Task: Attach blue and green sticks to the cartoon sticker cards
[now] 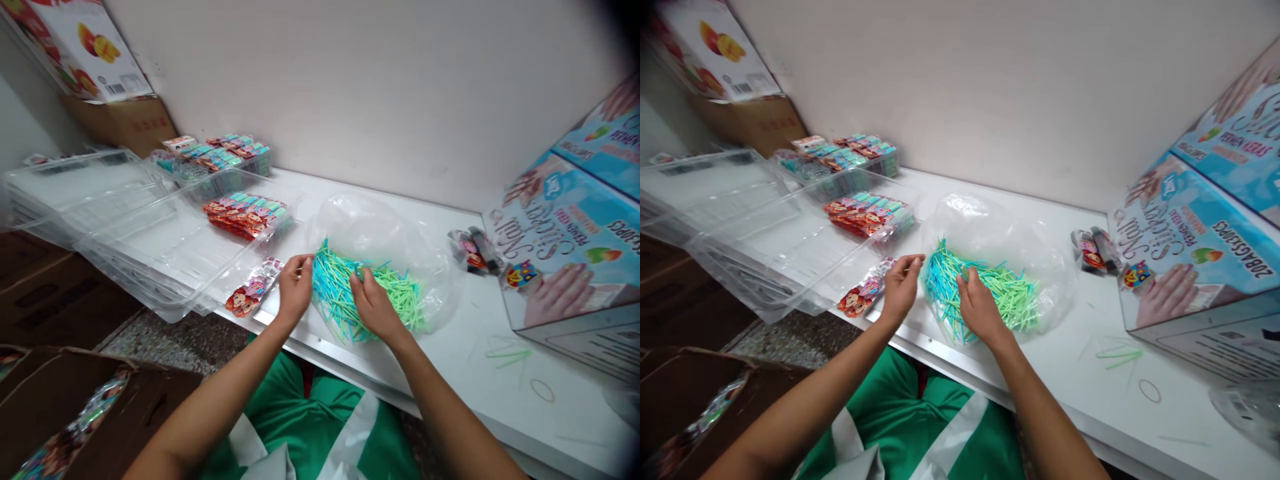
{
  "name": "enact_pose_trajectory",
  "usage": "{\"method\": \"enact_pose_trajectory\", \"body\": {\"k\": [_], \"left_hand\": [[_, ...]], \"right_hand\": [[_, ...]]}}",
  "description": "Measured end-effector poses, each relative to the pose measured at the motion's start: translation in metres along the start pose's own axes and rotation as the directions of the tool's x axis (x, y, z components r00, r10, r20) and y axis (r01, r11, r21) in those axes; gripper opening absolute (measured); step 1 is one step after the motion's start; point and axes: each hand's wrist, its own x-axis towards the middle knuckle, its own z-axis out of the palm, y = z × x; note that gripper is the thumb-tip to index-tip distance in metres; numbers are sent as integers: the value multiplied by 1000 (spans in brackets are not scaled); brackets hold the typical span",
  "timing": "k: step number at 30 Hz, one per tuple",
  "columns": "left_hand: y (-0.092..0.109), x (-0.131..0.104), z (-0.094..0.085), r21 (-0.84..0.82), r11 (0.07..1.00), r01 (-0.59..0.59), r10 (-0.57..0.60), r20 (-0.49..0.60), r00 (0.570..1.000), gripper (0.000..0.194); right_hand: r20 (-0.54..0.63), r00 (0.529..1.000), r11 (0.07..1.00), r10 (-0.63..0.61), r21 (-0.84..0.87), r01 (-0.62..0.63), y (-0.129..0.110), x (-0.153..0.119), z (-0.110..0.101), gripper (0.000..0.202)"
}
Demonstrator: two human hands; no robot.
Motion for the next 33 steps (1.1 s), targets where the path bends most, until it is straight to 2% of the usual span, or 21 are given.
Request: {"method": "enact_pose_trajectory", "body": {"k": [3,5,6,8,10,11,13,15,18,21,24,27,30,31,33], "left_hand": [[-5,7,-36,169,982,-83,83,5,997,31],[-7,9,-57,404,897,-180,166,71,984,32],[-9,9,-65,554,799,-234,200,122,972,32],[-14,9,-80,805,520,-286,192,215,957,34],[-22,9,-89,927,260,-272,100,254,962,38],[-26,10,-92,950,170,-263,44,259,965,36],[-33,11,-94,961,65,-269,-43,272,961,27],[-37,11,-95,958,32,-286,-76,288,955,26],[-36,12,-95,959,55,-279,-76,282,956,29],[-32,14,-99,971,149,-188,-87,202,976,30],[-26,15,-102,931,358,-68,-105,113,988,28],[-16,14,-101,742,670,-26,-80,108,991,30],[1,8,-93,428,904,4,-92,186,978,30],[7,5,-89,324,945,43,-128,246,961,30],[17,0,-82,163,973,164,-216,393,894,30]], "right_hand": [[52,997,977,-54,-204,64,5,-1,-4,12],[89,994,963,-57,-258,78,7,-1,-5,11],[103,993,956,-49,-283,77,8,-2,-6,11],[119,992,936,-36,-345,75,9,-3,-8,12],[136,990,911,-38,-403,90,9,-4,-9,14],[148,988,900,-46,-423,106,8,-5,-8,14],[170,983,884,-68,-446,139,8,-6,-7,15],[180,980,874,-86,-459,161,8,-7,-4,15],[171,980,873,-97,-458,167,10,-7,-1,15],[164,981,890,-106,-424,167,11,-6,2,15],[178,978,937,-107,-312,160,6,-5,4,15],[207,973,981,-104,-140,134,-4,-2,5,17],[239,967,995,-90,-10,95,-18,5,6,27],[253,964,997,-82,19,80,-23,7,6,29],[281,956,996,-82,57,69,-30,11,6,27]]}}
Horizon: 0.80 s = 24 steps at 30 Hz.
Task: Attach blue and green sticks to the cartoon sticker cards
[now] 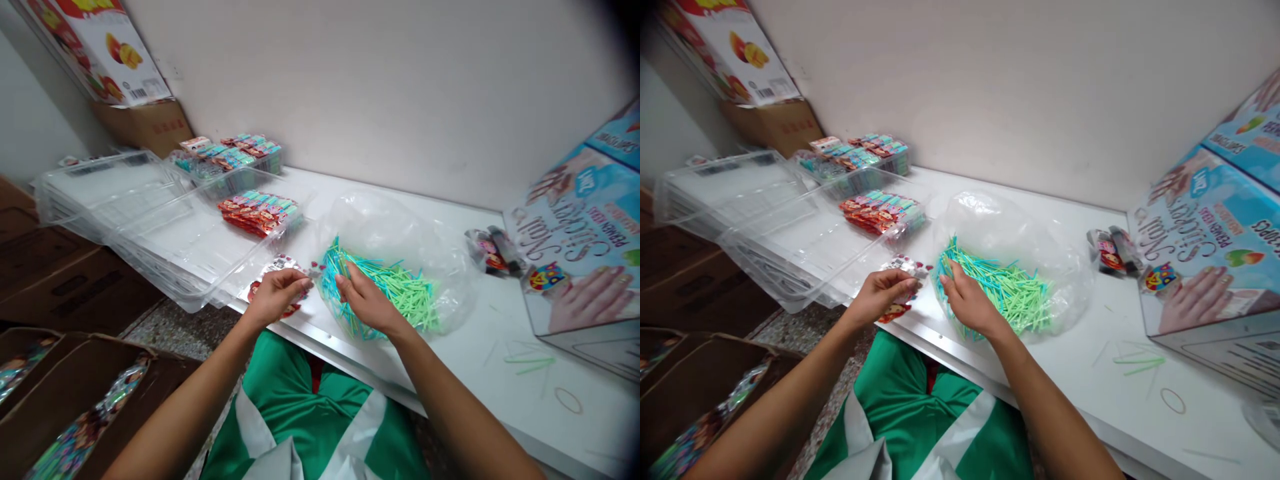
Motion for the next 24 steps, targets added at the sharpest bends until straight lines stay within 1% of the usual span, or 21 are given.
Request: {"method": "enact_pose_trajectory", "body": {"k": [1,2,4,6,8,10,12,14,16,19,22,24], "left_hand": [[4,-2,4,-72,997,34,-29,67,997,30],[7,-4,8,-124,990,64,-50,110,993,30],[10,-7,14,-196,976,100,-72,143,987,32],[11,-9,19,-217,971,104,-68,169,983,37],[10,-9,24,-181,980,83,-46,198,979,39],[7,-8,28,-143,988,50,-24,175,984,32],[2,-6,31,-151,988,33,-20,86,996,30],[-1,-3,31,-181,983,28,-28,0,1000,27],[-3,-1,31,-212,977,35,-45,-46,998,26],[-1,0,31,-250,967,48,-63,-52,997,27],[2,-2,30,-244,969,49,-57,-26,998,28],[5,-4,30,-196,980,20,-26,-29,999,29]], "right_hand": [[8,1000,1000,-6,4,6,-2,2,-1,26],[12,1000,1000,-15,-2,15,-4,3,-1,25],[1,1000,999,-32,-35,32,-6,3,-2,25],[-13,999,998,-32,-62,31,-6,2,-2,24],[-9,999,998,-32,-62,32,-7,-1,-3,23],[8,999,998,-41,-50,41,-8,-4,-5,21],[28,998,996,-54,-65,56,-9,-7,-10,19],[40,998,991,-57,-119,61,-10,-9,-16,17],[44,998,980,-53,-192,60,-10,-11,-20,18],[80,995,966,-51,-248,69,-10,-15,-23,22],[124,991,973,-41,-221,68,-13,-17,-24,28],[140,990,980,-34,-190,61,-17,-18,-25,31]]}}
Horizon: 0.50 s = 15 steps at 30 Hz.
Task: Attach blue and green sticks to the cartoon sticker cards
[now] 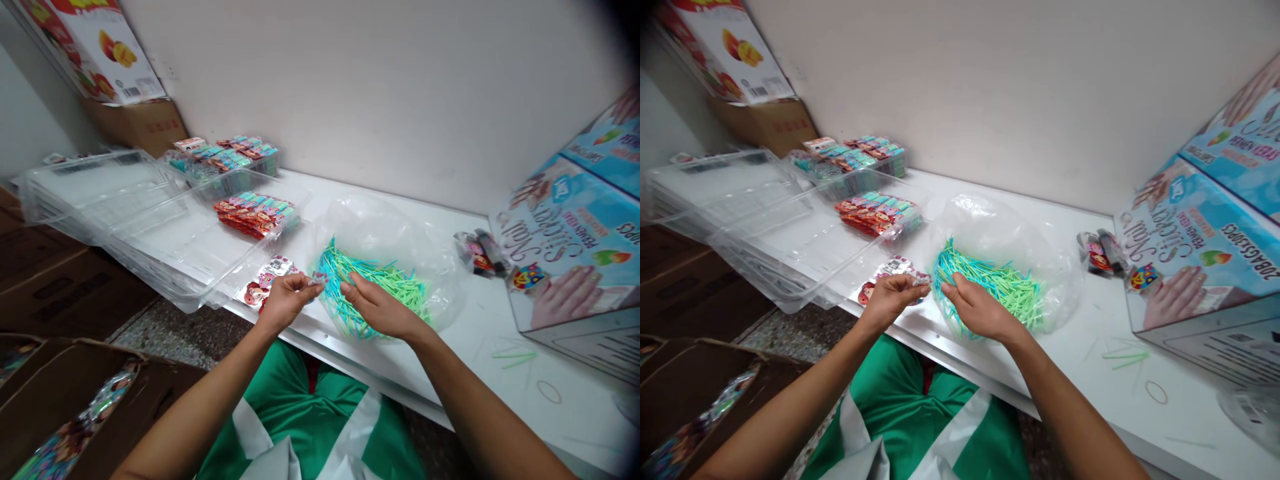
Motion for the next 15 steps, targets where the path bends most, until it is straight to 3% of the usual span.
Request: {"method": "enact_pose_trajectory", "body": {"k": [5,8,11,13,15], "left_hand": [[10,-11,1,158,984,-80,74,45,996,27],[14,-16,5,55,998,-2,-6,146,989,34],[12,-15,10,-87,996,-3,23,230,973,36],[9,-13,11,-75,997,-35,48,184,982,36],[8,-12,11,30,998,-60,59,57,997,36]], "right_hand": [[63,998,1000,-9,-29,11,-5,0,-6,34],[69,998,995,-15,-100,22,-4,0,-4,31],[77,997,986,-29,-162,41,-3,-1,-2,29],[108,994,972,-28,-230,53,-3,-3,-2,28],[146,989,942,-27,-327,74,-4,-6,-1,27]]}}
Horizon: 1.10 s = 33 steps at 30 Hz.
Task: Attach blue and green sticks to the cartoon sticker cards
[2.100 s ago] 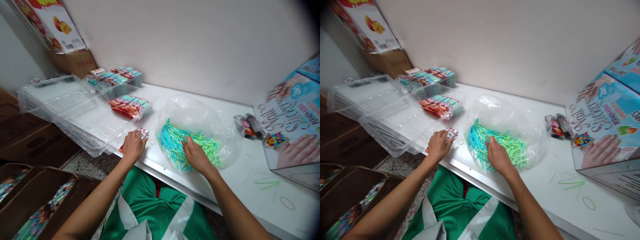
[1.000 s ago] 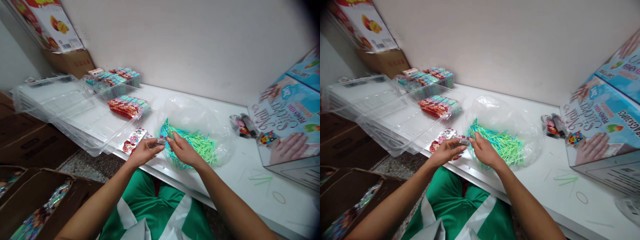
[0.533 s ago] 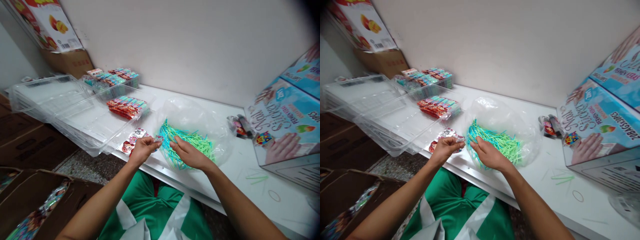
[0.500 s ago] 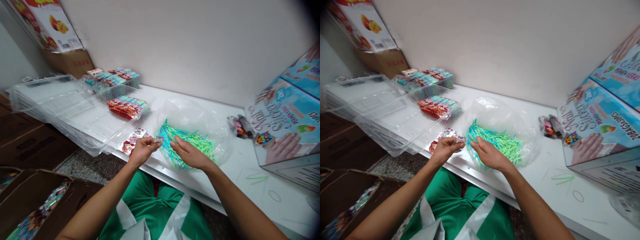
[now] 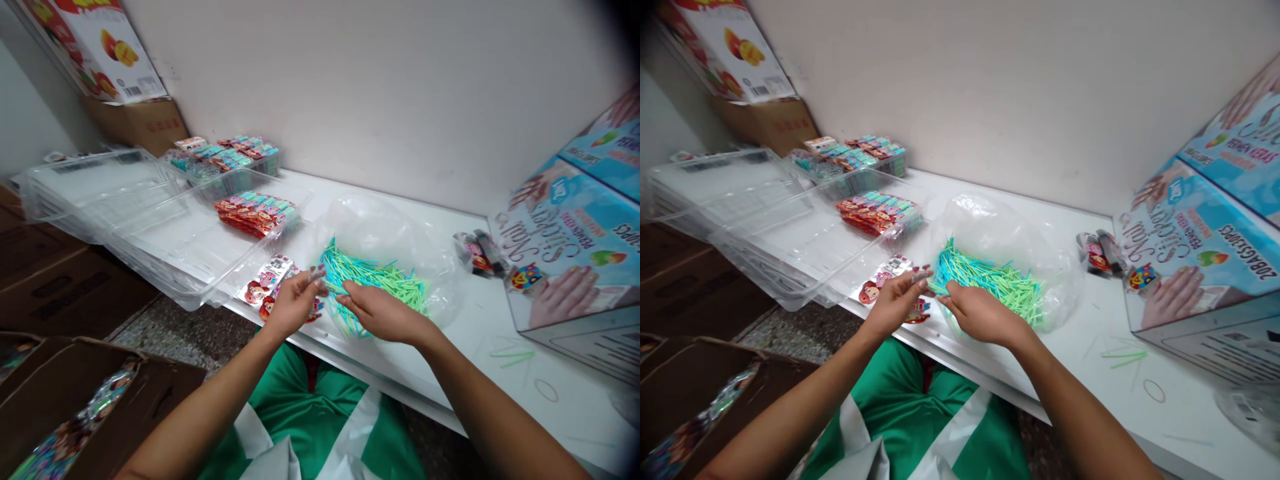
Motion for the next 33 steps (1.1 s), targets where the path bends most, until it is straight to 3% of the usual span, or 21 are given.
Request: {"method": "enact_pose_trajectory", "body": {"k": [2,6,9,14,16,19,22,27,29,33], "left_hand": [[1,-1,2,171,984,-38,54,-89,995,32],[5,-4,9,421,888,-186,201,7,979,25],[2,-2,9,320,934,-157,158,22,987,24],[-7,0,2,72,994,87,-93,79,993,28],[-8,0,2,36,993,109,-112,81,990,27],[-8,-1,3,56,998,37,-41,69,997,25],[-6,-2,4,211,976,-52,44,42,998,25],[-2,-4,1,583,765,-274,291,68,954,18],[0,-3,1,644,688,-336,353,107,929,16],[-1,-3,1,690,622,-370,395,131,909,16]], "right_hand": [[34,999,992,-6,-123,11,-2,-2,1,25],[85,996,955,2,-294,23,-8,-2,3,22],[78,997,964,-1,-264,21,-7,-3,1,21],[46,999,993,17,-117,-12,4,-8,-13,24],[40,999,997,12,-80,-9,6,-9,-18,25],[41,999,999,2,-32,-1,6,-7,-23,26],[53,999,1000,-4,-6,4,5,-6,-24,27],[121,992,999,-17,33,13,6,-5,-26,28],[121,992,999,-22,45,16,6,-5,-27,29],[148,989,1000,-19,8,18,4,-5,-30,31]]}}
